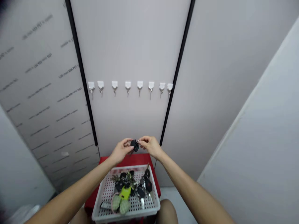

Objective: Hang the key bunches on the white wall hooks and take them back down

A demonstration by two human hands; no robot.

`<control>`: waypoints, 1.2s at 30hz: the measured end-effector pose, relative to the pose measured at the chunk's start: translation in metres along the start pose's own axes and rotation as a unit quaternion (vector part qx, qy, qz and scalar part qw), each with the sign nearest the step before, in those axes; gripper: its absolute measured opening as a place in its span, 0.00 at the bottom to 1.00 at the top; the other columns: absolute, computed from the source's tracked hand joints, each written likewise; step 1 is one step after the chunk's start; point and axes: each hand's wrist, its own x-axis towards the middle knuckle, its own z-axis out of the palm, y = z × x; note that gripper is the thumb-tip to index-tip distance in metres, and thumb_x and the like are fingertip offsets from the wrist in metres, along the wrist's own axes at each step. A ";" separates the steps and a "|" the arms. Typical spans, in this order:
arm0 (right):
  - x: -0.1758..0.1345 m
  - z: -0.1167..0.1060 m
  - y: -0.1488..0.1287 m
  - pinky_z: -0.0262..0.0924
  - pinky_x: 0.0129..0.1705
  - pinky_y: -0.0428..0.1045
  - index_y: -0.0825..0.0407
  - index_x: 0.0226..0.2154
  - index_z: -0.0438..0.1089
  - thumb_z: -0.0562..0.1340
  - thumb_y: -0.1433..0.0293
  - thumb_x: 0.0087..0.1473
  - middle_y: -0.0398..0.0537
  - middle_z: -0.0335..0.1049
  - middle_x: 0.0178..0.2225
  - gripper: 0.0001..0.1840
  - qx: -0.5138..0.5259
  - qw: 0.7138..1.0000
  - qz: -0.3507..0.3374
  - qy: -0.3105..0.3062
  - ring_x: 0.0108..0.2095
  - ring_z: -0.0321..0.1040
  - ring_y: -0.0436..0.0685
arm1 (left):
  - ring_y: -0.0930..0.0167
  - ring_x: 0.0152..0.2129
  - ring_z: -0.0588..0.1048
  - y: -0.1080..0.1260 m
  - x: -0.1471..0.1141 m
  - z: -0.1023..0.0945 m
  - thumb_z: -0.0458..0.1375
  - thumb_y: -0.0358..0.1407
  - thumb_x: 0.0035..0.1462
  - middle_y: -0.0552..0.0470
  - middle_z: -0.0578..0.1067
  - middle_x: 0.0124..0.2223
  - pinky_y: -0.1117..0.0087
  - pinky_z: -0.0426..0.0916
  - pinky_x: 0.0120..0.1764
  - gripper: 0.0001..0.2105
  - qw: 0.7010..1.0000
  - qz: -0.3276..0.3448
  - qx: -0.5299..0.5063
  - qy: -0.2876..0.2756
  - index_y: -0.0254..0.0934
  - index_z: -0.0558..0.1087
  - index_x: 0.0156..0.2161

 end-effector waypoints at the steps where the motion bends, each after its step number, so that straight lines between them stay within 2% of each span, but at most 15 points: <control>1: 0.005 -0.009 -0.012 0.53 0.20 0.44 0.55 0.17 0.64 0.58 0.70 0.33 0.39 0.59 0.13 0.05 0.024 0.999 -0.004 0.022 0.15 0.54 0.45 | 0.80 0.18 0.66 0.013 0.009 0.007 0.49 0.24 0.41 0.52 0.69 0.26 0.76 0.62 0.25 0.14 1.000 0.027 0.010 0.012 0.31 0.60 0.38; 7: 0.040 -0.074 -0.079 0.57 0.22 0.42 0.56 0.20 0.61 0.57 0.74 0.34 0.38 0.60 0.15 0.04 0.105 0.977 -0.079 0.169 0.16 0.58 0.44 | 0.76 0.29 0.67 0.099 0.061 0.052 0.50 0.26 0.41 0.48 0.66 0.40 0.73 0.62 0.35 0.19 0.956 0.228 0.164 0.087 0.35 0.59 0.42; 11: 0.060 -0.113 -0.104 0.57 0.18 0.41 0.57 0.19 0.60 0.56 0.77 0.35 0.38 0.59 0.13 0.03 0.085 0.949 -0.120 0.280 0.15 0.58 0.43 | 0.74 0.32 0.67 0.135 0.089 0.076 0.49 0.26 0.42 0.47 0.65 0.42 0.72 0.60 0.38 0.18 0.942 0.237 0.222 0.082 0.34 0.60 0.43; 15: 0.078 -0.135 -0.110 0.57 0.17 0.40 0.57 0.18 0.60 0.55 0.78 0.36 0.38 0.58 0.13 0.02 0.037 0.931 -0.117 0.343 0.14 0.57 0.42 | 0.73 0.34 0.66 0.151 0.109 0.096 0.47 0.27 0.43 0.46 0.67 0.41 0.72 0.60 0.38 0.18 0.947 0.221 0.229 0.045 0.32 0.60 0.43; 18: 0.091 -0.142 -0.107 0.57 0.18 0.41 0.58 0.20 0.61 0.53 0.77 0.37 0.39 0.58 0.13 0.03 -0.042 0.922 -0.097 0.373 0.15 0.57 0.43 | 0.73 0.35 0.66 0.153 0.117 0.105 0.47 0.26 0.42 0.46 0.68 0.39 0.73 0.60 0.38 0.18 0.951 0.205 0.229 0.025 0.31 0.61 0.43; 21: 0.098 -0.147 -0.100 0.57 0.22 0.43 0.59 0.22 0.63 0.53 0.77 0.37 0.40 0.58 0.13 0.05 -0.113 0.915 -0.075 0.381 0.16 0.58 0.44 | 0.72 0.35 0.66 0.144 0.117 0.102 0.48 0.25 0.42 0.45 0.68 0.39 0.73 0.59 0.38 0.19 0.957 0.173 0.232 0.021 0.29 0.61 0.43; 24: 0.093 -0.145 -0.089 0.56 0.28 0.44 0.59 0.26 0.64 0.52 0.75 0.38 0.43 0.61 0.18 0.09 -0.139 0.907 -0.056 0.393 0.20 0.58 0.45 | 0.73 0.33 0.67 0.116 0.104 0.084 0.48 0.27 0.42 0.44 0.68 0.39 0.72 0.60 0.38 0.19 0.964 0.136 0.230 0.008 0.29 0.60 0.44; 27: 0.075 -0.128 -0.063 0.53 0.34 0.44 0.56 0.32 0.63 0.52 0.73 0.39 0.45 0.62 0.28 0.13 -0.213 0.874 -0.102 0.425 0.24 0.57 0.44 | 0.74 0.33 0.66 0.073 0.077 0.056 0.48 0.28 0.43 0.45 0.67 0.40 0.72 0.60 0.37 0.17 0.966 0.103 0.235 -0.030 0.29 0.61 0.43; 28: 0.065 -0.118 -0.050 0.52 0.34 0.44 0.56 0.32 0.63 0.52 0.73 0.39 0.45 0.62 0.30 0.13 -0.248 0.869 -0.126 0.408 0.25 0.56 0.44 | 0.74 0.33 0.66 0.057 0.065 0.046 0.48 0.28 0.43 0.44 0.67 0.40 0.72 0.59 0.37 0.17 0.965 0.090 0.241 -0.048 0.28 0.61 0.42; 29: 0.053 -0.105 -0.035 0.52 0.33 0.44 0.57 0.32 0.63 0.52 0.73 0.38 0.46 0.62 0.30 0.13 -0.281 0.879 -0.140 0.358 0.24 0.56 0.45 | 0.74 0.33 0.66 0.041 0.053 0.037 0.48 0.28 0.43 0.44 0.67 0.40 0.73 0.59 0.38 0.16 0.964 0.077 0.247 -0.067 0.28 0.62 0.41; 30: 0.039 -0.091 -0.020 0.53 0.32 0.43 0.57 0.31 0.64 0.52 0.74 0.38 0.46 0.63 0.29 0.13 -0.306 0.902 -0.140 0.270 0.24 0.56 0.45 | 0.74 0.33 0.66 0.025 0.040 0.029 0.48 0.28 0.43 0.44 0.67 0.40 0.73 0.59 0.38 0.15 0.962 0.063 0.251 -0.085 0.27 0.63 0.40; 32: 0.009 -0.059 0.013 0.53 0.29 0.43 0.57 0.29 0.65 0.52 0.75 0.38 0.45 0.64 0.24 0.12 -0.324 0.941 -0.098 0.017 0.23 0.57 0.46 | 0.74 0.32 0.66 -0.005 0.016 0.017 0.49 0.27 0.42 0.45 0.69 0.37 0.74 0.59 0.37 0.13 0.958 0.038 0.257 -0.124 0.28 0.65 0.37; 33: -0.005 -0.044 0.029 0.53 0.29 0.42 0.57 0.28 0.66 0.51 0.76 0.39 0.45 0.65 0.23 0.11 -0.331 0.935 -0.084 -0.098 0.23 0.58 0.46 | 0.74 0.31 0.67 -0.018 0.005 0.013 0.49 0.27 0.41 0.46 0.70 0.36 0.74 0.60 0.37 0.13 0.953 0.029 0.264 -0.143 0.29 0.66 0.36; 34: -0.017 -0.031 0.043 0.53 0.29 0.43 0.56 0.27 0.66 0.51 0.77 0.38 0.45 0.65 0.24 0.11 -0.354 0.916 -0.080 -0.172 0.25 0.58 0.47 | 0.74 0.31 0.67 -0.029 -0.004 0.011 0.49 0.27 0.41 0.48 0.70 0.35 0.74 0.60 0.36 0.12 0.947 0.022 0.278 -0.162 0.30 0.66 0.35; 36: -0.034 -0.010 0.064 0.52 0.31 0.44 0.55 0.28 0.67 0.52 0.78 0.38 0.47 0.65 0.27 0.12 -0.427 0.867 -0.087 -0.243 0.29 0.59 0.50 | 0.74 0.30 0.67 -0.048 -0.018 0.010 0.49 0.28 0.40 0.50 0.71 0.34 0.75 0.60 0.35 0.12 0.927 0.013 0.319 -0.195 0.33 0.67 0.35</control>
